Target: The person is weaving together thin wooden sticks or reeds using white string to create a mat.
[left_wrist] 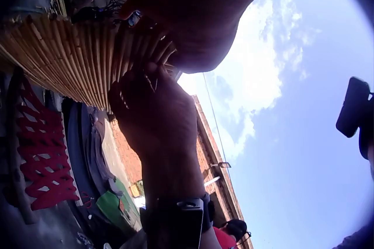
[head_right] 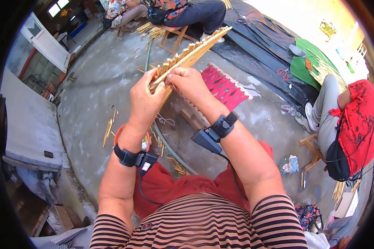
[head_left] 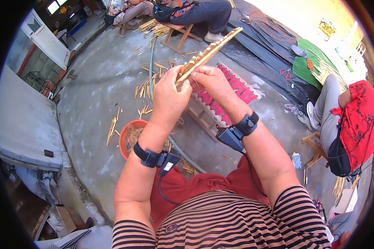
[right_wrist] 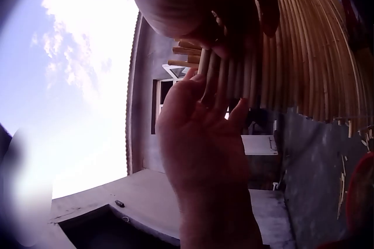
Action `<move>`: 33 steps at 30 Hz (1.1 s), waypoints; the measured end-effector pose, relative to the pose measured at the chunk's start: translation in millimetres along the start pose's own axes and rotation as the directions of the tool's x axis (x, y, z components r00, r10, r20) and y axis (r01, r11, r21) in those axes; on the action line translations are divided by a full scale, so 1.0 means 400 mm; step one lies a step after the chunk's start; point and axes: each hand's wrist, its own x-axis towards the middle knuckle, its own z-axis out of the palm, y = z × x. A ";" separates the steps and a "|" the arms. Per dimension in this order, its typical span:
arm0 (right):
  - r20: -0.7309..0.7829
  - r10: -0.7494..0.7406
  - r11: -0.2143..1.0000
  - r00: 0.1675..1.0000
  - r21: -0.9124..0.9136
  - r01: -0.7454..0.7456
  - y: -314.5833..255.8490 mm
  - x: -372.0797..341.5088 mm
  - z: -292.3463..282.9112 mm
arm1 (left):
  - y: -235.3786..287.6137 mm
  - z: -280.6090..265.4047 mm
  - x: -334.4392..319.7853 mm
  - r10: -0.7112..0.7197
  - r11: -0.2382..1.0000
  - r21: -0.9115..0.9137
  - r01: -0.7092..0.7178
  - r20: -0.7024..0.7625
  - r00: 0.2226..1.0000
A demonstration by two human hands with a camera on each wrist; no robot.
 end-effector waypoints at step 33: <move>0.118 0.065 0.920 0.991 -0.391 -0.014 -0.031 -0.192 0.089 | -0.214 -0.064 0.135 -0.136 0.991 -0.065 0.120 -0.354 0.925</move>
